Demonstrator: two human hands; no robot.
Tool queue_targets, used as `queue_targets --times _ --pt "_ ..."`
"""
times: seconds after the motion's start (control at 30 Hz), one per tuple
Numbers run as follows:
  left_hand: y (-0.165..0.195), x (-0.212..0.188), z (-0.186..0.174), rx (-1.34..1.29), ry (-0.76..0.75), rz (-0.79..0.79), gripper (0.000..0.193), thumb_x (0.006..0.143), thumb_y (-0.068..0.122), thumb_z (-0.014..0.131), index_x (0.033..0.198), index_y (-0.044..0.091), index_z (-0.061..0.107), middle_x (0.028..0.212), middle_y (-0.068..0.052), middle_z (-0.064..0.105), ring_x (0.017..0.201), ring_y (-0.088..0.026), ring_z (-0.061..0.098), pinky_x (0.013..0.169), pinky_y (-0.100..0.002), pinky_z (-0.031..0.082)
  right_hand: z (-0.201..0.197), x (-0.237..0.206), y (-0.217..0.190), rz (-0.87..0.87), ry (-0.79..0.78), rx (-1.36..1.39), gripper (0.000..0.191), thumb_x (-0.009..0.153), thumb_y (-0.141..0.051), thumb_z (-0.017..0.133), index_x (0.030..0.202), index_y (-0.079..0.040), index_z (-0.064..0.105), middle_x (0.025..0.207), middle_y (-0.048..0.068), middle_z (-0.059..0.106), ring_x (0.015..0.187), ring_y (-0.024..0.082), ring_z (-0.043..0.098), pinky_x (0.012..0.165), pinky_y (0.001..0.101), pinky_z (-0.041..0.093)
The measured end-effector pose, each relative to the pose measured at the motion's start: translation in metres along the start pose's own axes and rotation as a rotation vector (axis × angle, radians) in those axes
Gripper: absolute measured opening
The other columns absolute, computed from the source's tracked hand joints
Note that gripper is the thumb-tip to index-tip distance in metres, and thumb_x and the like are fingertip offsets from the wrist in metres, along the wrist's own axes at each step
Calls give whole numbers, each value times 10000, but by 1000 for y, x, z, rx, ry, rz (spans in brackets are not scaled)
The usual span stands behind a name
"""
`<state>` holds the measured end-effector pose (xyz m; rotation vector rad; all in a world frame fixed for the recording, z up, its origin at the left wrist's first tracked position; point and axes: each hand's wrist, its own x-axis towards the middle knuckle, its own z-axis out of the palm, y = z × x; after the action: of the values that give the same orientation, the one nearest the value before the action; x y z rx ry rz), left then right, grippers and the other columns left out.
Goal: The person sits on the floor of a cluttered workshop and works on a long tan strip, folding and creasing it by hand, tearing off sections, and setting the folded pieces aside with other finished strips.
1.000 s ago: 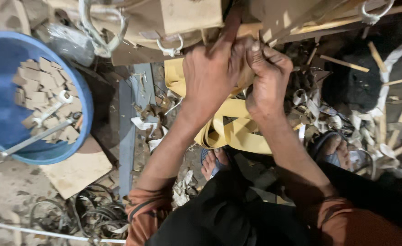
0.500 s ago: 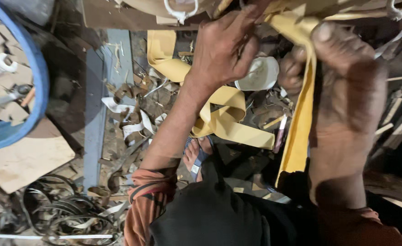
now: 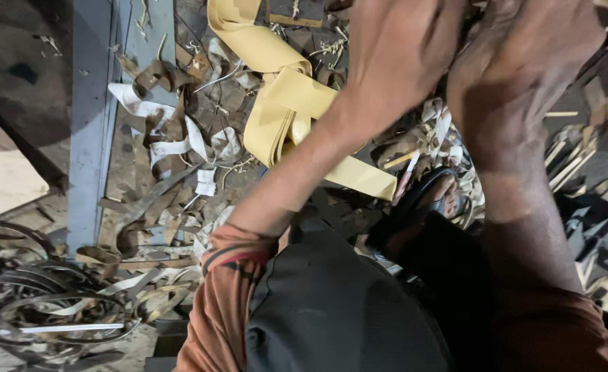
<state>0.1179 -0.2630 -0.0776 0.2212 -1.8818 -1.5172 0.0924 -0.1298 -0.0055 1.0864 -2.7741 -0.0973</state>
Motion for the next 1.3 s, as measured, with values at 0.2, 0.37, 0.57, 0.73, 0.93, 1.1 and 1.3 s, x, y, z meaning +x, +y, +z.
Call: queue_targets --times 0.2,0.37,0.57,0.73,0.93,1.1,1.3 --pt "-2 -31 -1 -1293 68 -883 219 1036 223 546 899 63 606 665 -45 582 521 -115 522 501 -313 372 12 7 -3 4 125 -110 209 1011 4 593 1212 3 534 1070 197 500 976 358 538 831 504 418" --pt "-58 -24 62 -2025 75 -913 360 1064 262 639 781 76 518 591 13 461 498 -92 411 511 -294 292 22 8 -12 200 196 164 280 938 27 510 1211 -29 540 1081 171 516 976 335 515 878 489 409" --pt "-60 -16 90 -1923 165 -1023 203 940 25 631 784 95 521 616 15 483 529 -91 444 499 -273 289 25 -2 6 84 219 -47 244 1064 13 499 1305 -25 507 1186 174 495 1101 338 528 1013 442 422" --pt "-41 -21 61 -1826 108 -855 219 981 69 643 780 63 557 622 -12 524 502 -87 440 474 -291 304 6 -7 48 -181 80 -178 360 1025 35 426 1384 64 433 1297 231 475 1140 331 529 1011 401 477" --pt "-34 -26 50 -1696 62 -1005 236 1050 61 594 816 26 584 701 -61 569 578 -132 486 522 -282 363 -3 -9 68 -160 -58 -139 301 1026 39 443 1325 65 473 1239 235 504 1100 338 547 980 420 482" --pt "-43 -31 55 -1379 -94 -571 469 1125 370 498 798 73 655 625 22 593 564 -64 580 550 -233 475 8 -4 55 -129 -9 -169 254 1027 44 457 1276 65 506 1191 238 528 1067 344 562 954 436 486" --pt "-55 -23 50 -420 -113 -331 344 988 425 619 820 141 717 533 54 636 474 -52 680 414 -269 508 11 -1 43 -94 30 -227 203 1029 48 473 1218 66 545 1132 242 557 1027 351 579 923 456 490"
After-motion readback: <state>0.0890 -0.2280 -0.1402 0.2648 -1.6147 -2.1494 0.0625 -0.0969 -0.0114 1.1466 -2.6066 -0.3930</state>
